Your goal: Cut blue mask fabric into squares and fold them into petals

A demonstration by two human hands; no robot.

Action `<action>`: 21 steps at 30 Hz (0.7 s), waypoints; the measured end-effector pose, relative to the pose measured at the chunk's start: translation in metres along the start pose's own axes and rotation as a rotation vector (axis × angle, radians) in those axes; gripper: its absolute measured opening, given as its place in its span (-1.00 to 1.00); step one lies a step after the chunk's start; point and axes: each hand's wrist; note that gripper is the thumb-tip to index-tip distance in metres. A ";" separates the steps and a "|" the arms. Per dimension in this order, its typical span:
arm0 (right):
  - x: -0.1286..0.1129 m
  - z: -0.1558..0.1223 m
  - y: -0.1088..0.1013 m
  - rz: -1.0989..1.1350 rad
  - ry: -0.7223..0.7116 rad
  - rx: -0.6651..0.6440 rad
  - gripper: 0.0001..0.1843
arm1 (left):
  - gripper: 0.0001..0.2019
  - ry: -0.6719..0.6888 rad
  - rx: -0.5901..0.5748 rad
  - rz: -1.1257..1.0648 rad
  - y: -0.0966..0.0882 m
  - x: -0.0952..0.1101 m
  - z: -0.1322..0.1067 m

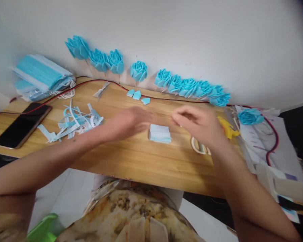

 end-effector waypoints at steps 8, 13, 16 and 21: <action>0.050 0.096 0.081 -0.196 0.065 -0.129 -0.82 | -0.68 -0.573 0.141 0.367 -0.022 -0.097 0.044; 0.058 0.103 0.104 -0.449 0.083 -0.082 -0.69 | -0.66 -0.612 0.181 0.335 -0.013 -0.113 0.061; 0.061 0.099 0.105 -0.522 -0.015 -0.120 -0.78 | -0.66 -0.632 0.159 0.266 -0.008 -0.121 0.067; 0.063 0.093 0.099 -0.578 -0.197 -0.124 -0.73 | -0.68 -0.654 0.183 0.222 0.001 -0.130 0.074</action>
Point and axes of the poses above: each hand's wrist, its own z-axis towards the middle knuckle, its own y-axis out of the palm, x = y × z, and after that the axes turned 6 degrees about -y, right-handed
